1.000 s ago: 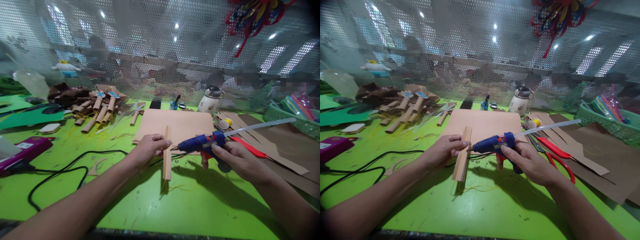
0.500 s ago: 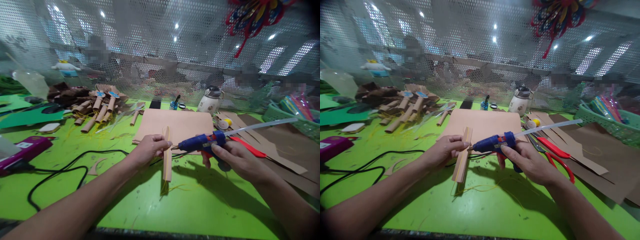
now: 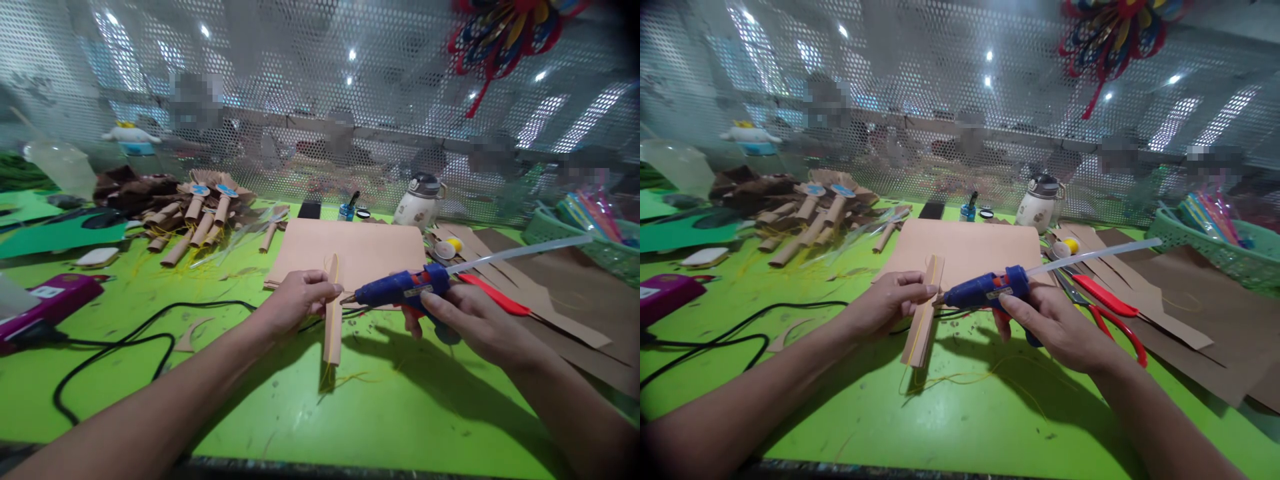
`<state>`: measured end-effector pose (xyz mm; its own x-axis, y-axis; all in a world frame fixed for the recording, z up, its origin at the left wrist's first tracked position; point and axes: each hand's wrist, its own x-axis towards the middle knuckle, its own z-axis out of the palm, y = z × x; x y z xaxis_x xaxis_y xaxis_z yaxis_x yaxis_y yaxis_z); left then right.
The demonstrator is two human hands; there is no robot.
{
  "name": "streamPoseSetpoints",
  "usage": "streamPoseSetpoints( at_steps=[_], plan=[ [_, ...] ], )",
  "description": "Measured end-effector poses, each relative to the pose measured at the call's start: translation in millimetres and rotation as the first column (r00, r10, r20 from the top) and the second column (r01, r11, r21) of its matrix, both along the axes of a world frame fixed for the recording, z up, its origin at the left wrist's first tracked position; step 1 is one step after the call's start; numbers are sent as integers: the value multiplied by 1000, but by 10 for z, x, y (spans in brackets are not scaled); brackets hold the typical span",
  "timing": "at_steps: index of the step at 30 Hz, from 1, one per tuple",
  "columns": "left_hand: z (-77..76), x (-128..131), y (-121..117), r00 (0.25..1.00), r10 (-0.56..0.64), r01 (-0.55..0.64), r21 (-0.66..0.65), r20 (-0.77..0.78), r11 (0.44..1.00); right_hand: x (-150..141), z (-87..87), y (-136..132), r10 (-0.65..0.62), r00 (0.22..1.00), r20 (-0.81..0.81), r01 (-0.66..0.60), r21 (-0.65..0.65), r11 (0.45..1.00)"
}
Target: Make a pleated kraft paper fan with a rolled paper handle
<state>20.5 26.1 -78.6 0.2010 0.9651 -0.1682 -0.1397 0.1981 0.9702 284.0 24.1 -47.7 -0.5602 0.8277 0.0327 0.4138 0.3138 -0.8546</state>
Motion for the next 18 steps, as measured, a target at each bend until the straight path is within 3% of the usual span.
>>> streamPoseSetpoints(
  at_steps=[18],
  plan=[
    [-13, 1, -12, 1000, 1, 0, 41, -22, 999, -29, 60, -33, 52, 996, 71, -57, 59, 997]
  ],
)
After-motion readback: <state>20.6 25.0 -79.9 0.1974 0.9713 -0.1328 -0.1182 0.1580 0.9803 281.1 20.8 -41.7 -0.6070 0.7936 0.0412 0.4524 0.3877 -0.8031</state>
